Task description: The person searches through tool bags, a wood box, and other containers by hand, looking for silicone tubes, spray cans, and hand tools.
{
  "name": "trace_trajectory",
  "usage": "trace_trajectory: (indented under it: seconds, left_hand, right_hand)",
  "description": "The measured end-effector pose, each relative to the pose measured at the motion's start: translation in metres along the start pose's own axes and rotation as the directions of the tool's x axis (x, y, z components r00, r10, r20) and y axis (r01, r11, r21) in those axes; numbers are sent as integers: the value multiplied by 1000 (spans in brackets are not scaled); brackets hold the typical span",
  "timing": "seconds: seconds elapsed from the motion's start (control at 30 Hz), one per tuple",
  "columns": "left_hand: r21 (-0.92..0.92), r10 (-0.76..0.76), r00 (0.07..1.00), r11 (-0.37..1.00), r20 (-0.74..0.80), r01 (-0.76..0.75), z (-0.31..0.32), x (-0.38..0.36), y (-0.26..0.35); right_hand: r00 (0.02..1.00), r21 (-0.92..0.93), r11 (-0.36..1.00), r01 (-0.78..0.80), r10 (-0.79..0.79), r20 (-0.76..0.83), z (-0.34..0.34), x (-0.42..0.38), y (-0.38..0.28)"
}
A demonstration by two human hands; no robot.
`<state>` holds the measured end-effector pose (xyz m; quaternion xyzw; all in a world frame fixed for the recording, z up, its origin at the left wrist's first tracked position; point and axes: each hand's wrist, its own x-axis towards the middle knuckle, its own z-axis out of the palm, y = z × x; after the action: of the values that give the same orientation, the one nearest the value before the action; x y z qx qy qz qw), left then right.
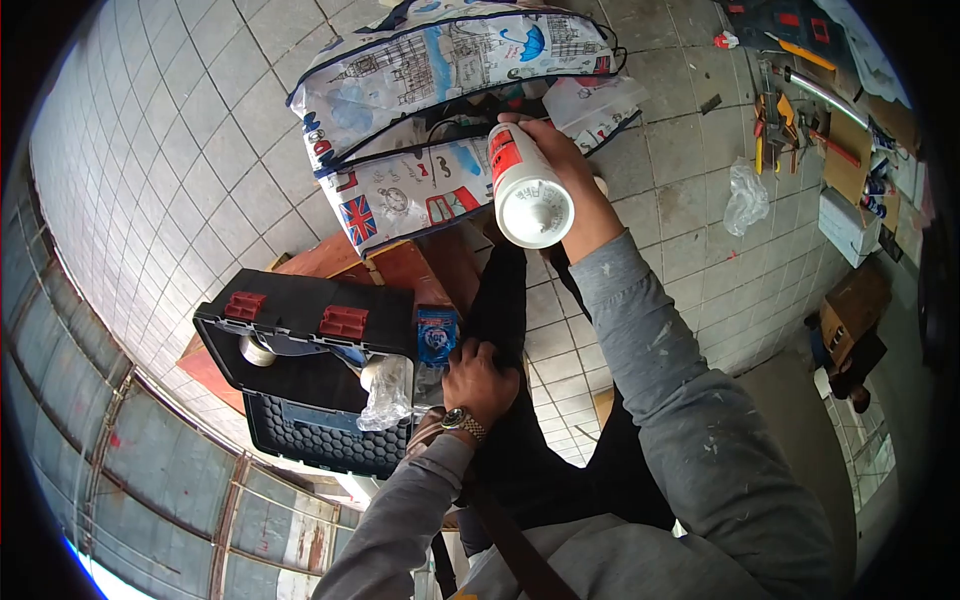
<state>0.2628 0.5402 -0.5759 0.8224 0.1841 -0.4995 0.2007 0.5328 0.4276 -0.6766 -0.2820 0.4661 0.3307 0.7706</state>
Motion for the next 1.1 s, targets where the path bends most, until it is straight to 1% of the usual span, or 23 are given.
trace_trajectory:
  seconds: [0.07, 0.17, 0.23, 0.3, 0.37, 0.4, 0.47, 0.5, 0.57, 0.77, 1.0, 1.1]
  left_hand:
    - [5, 3, 1000, 1000, 7, -3, 1, 0, 0]
    - [-4, 2, 1000, 1000, 2, -2, 0, 1, -1]
    - [8, 5, 999, 1000, 41, -6, -1, 1, 0]
    - [3, 2, 999, 1000, 39, -2, -1, 2, -1]
    - [-7, -1, 999, 1000, 40, 2, 1, 1, 0]
    - [-8, -1, 1000, 1000, 31, 2, 0, 1, 0]
    - [-6, -4, 1000, 1000, 21, 4, 1, 0, 0]
    - [-5, 1, 1000, 1000, 13, -1, 2, 1, -1]
    - [-4, 5, 1000, 1000, 7, -5, 3, 1, -2]
    - [17, -8, 1000, 1000, 19, 8, 2, 1, 1]
    - [5, -12, 1000, 1000, 21, 12, 1, 0, 1]
    - [3, -12, 1000, 1000, 18, 12, 1, 0, 1]
  right_hand:
    - [1000, 14, 1000, 12, -13, 26, -7, 9, 4]
    - [998, -49, 996, 69, -68, 14, -4, 4, 4]
    - [998, -52, 997, 65, -64, 24, 1, 4, 4]
    - [998, -65, 996, 61, -59, 30, -4, 10, 4]
    - [995, -99, 994, 38, -29, 91, -17, 23, 6]
    - [996, -103, 994, 36, -27, 89, -16, 22, 5]
    - [999, -123, 992, 32, -31, 14, -8, 20, 5]
    - [999, -123, 992, 30, -28, 15, -6, 18, 5]
    - [999, -57, 997, 41, -42, -14, -3, 15, 6]
    - [999, -79, 996, 45, -43, 27, -12, 16, 4]
    - [1000, -75, 997, 21, -20, 20, -16, 20, 5]
    - [1000, -108, 994, 27, -25, 17, -14, 17, 3]
